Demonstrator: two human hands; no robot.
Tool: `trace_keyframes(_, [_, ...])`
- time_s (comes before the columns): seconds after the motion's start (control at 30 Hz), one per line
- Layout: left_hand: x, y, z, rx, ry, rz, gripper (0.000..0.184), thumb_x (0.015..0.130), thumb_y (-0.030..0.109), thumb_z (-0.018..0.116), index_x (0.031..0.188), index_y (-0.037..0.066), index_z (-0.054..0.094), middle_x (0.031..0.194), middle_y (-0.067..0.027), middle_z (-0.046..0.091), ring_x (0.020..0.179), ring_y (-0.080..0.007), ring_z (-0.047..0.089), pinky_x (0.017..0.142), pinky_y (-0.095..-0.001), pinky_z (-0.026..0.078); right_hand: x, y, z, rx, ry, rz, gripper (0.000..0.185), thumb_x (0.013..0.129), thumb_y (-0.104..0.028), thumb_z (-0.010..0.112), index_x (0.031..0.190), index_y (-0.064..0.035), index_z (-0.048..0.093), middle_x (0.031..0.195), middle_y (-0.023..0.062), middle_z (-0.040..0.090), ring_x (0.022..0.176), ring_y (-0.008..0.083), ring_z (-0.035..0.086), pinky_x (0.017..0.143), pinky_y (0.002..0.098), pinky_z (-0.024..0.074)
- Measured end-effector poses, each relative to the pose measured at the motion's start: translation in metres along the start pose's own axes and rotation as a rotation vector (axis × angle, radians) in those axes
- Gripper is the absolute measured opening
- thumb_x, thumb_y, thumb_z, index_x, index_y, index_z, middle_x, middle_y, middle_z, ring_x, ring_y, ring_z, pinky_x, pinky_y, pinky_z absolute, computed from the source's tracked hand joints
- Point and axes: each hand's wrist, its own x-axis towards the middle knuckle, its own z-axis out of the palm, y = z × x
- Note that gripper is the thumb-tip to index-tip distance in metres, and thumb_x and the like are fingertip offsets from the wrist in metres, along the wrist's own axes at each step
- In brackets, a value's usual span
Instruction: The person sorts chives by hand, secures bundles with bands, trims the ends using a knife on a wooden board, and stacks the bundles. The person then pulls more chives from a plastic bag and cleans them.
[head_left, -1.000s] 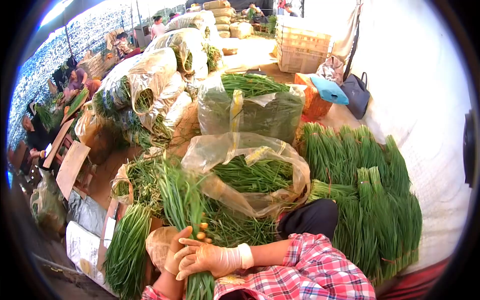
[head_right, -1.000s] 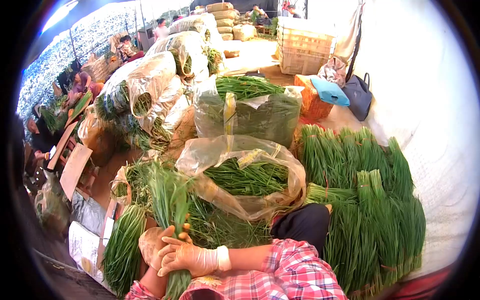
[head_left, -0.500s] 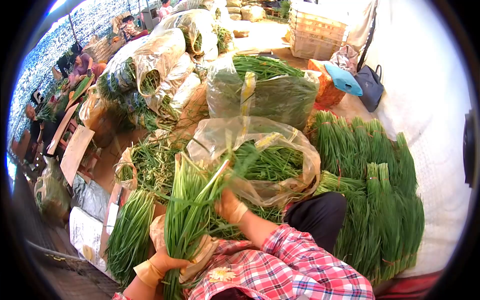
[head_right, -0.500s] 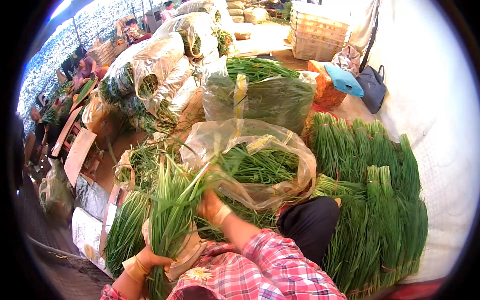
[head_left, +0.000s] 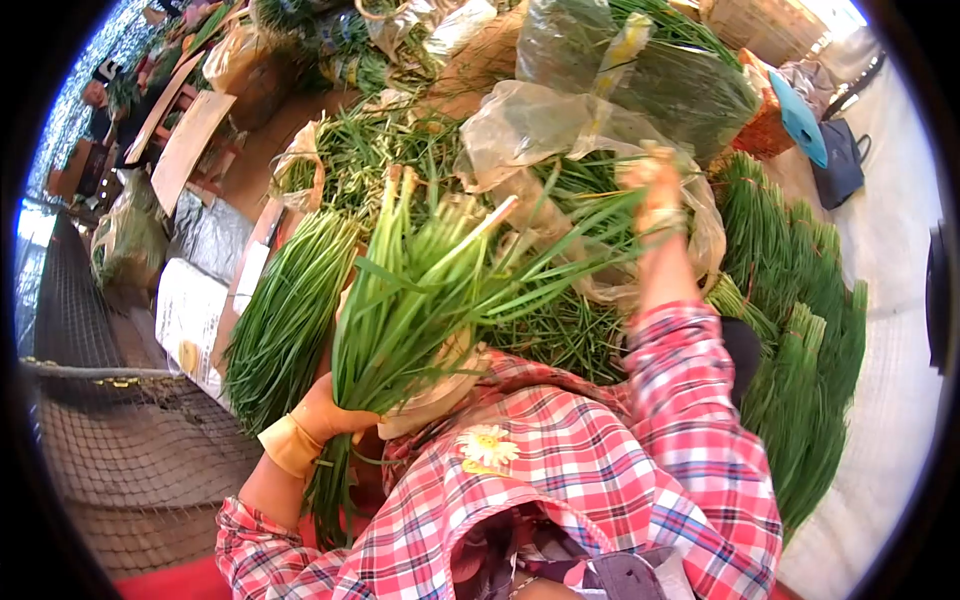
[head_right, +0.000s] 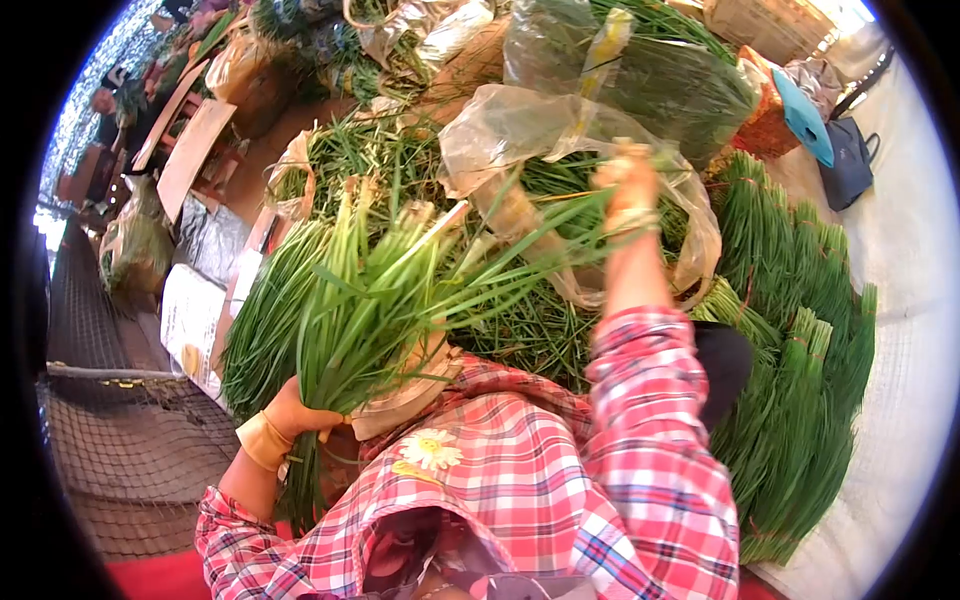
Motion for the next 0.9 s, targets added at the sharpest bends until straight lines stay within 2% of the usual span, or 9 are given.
trace_keyframes(0.1, [-0.001, -0.010, -0.007, -0.123, 0.114, 0.055, 0.048, 0.063, -0.003, 0.070, 0.109, -0.005, 0.055, 0.075, -0.0095, 0.062, 0.045, -0.0148, 0.054, 0.039, -0.0228, 0.041, 0.053, -0.069, -0.074, 0.139, -0.260, 0.033, 0.025, 0.090, -0.033, 0.058, 0.096, -0.0083, 0.056, 0.053, -0.0079, 0.038, 0.044, 0.0068, 0.036, 0.045, 0.0252, 0.0329])
trace_keyframes(0.2, [0.009, -0.015, -0.005, -0.042, 0.209, 0.076, 0.049, 0.063, -0.004, 0.069, 0.110, -0.005, 0.055, 0.075, -0.0086, 0.061, 0.045, -0.0150, 0.054, 0.039, -0.0230, 0.041, -0.026, -0.052, -0.001, -0.574, -0.067, 0.073, 0.041, 0.087, -0.044, 0.059, 0.110, -0.0102, 0.059, 0.059, -0.0033, 0.050, 0.042, 0.0032, 0.035, 0.038, 0.0203, 0.0297])
trace_keyframes(0.27, [0.015, -0.021, -0.009, -0.041, 0.179, 0.065, 0.050, 0.066, -0.005, 0.069, 0.113, -0.002, 0.053, 0.075, -0.0073, 0.061, 0.046, -0.0151, 0.055, 0.040, -0.0268, 0.043, -0.085, -0.033, 0.056, -0.887, -0.404, 0.424, 0.065, 0.075, -0.050, 0.069, 0.120, -0.0061, 0.053, 0.094, 0.0044, 0.062, 0.065, 0.0077, 0.055, 0.056, 0.0260, 0.0459])
trace_keyframes(0.33, [0.019, -0.022, -0.005, -0.108, 0.125, 0.101, 0.052, 0.066, -0.004, 0.069, 0.115, -0.002, 0.052, 0.075, -0.0071, 0.061, 0.047, -0.0153, 0.055, 0.041, -0.0270, 0.044, -0.109, 0.022, 0.069, -0.779, -0.655, 0.456, 0.111, 0.060, -0.044, 0.081, 0.145, -0.0094, 0.019, 0.133, 0.0163, 0.046, 0.121, 0.0240, 0.043, 0.104, 0.0392, 0.0347])
trace_keyframes(0.43, [0.019, -0.024, 0.001, -0.087, 0.129, 0.082, 0.058, 0.065, -0.003, 0.069, 0.120, -0.003, 0.050, 0.080, -0.0080, 0.061, 0.047, -0.0141, 0.054, 0.040, -0.0242, 0.042, -0.136, 0.069, 0.087, -1.238, -0.861, 0.199, 0.125, 0.054, -0.043, 0.084, 0.146, -0.0094, 0.005, 0.141, 0.0200, 0.033, 0.127, 0.0334, 0.037, 0.111, 0.0429, 0.0235])
trace_keyframes(0.53, [0.025, -0.026, 0.005, 0.008, 0.160, 0.166, 0.057, 0.065, -0.002, 0.069, 0.119, -0.003, 0.051, 0.079, -0.0080, 0.061, 0.047, -0.0140, 0.054, 0.040, -0.0242, 0.042, -0.160, 0.117, 0.096, -1.357, -0.885, 0.244, 0.080, 0.070, -0.034, 0.073, 0.132, 0.0010, 0.039, 0.106, 0.0260, 0.060, 0.098, 0.0306, 0.060, 0.093, 0.0367, 0.0453])
trace_keyframes(0.67, [0.023, -0.026, 0.006, 0.130, 0.181, 0.192, 0.055, 0.065, -0.001, 0.073, 0.116, -0.001, 0.052, 0.082, -0.0085, 0.063, 0.050, -0.0152, 0.056, 0.042, -0.0270, 0.044, -0.146, 0.134, 0.092, -1.481, -0.662, 0.340, 0.035, 0.079, -0.009, 0.062, 0.111, 0.0042, 0.058, 0.097, 0.0199, 0.063, 0.073, 0.0160, 0.060, 0.067, 0.0282, 0.0533])
trace_keyframes(0.73, [0.018, -0.031, -0.006, -0.009, 0.091, 0.033, 0.057, 0.065, 0.000, 0.072, 0.118, -0.001, 0.051, 0.082, -0.0089, 0.063, 0.050, -0.0155, 0.056, 0.043, -0.0261, 0.044, -0.126, 0.113, 0.072, -0.996, -0.330, 0.264, 0.023, 0.082, -0.004, 0.054, 0.103, -0.0010, 0.061, 0.084, 0.0107, 0.061, 0.069, 0.0176, 0.056, 0.065, 0.0316, 0.0503])
trace_keyframes(0.9, [0.003, -0.031, -0.016, -0.207, 0.053, 0.050, 0.045, 0.064, -0.001, 0.068, 0.108, -0.003, 0.056, 0.077, -0.0100, 0.061, 0.046, -0.0154, 0.055, 0.040, -0.0250, 0.043, -0.049, 0.043, 0.016, -0.891, 0.055, 0.058, 0.003, 0.082, -0.007, 0.054, 0.085, -0.0057, 0.054, 0.070, 0.0027, 0.051, 0.057, 0.0128, 0.044, 0.054, 0.0302, 0.0391])
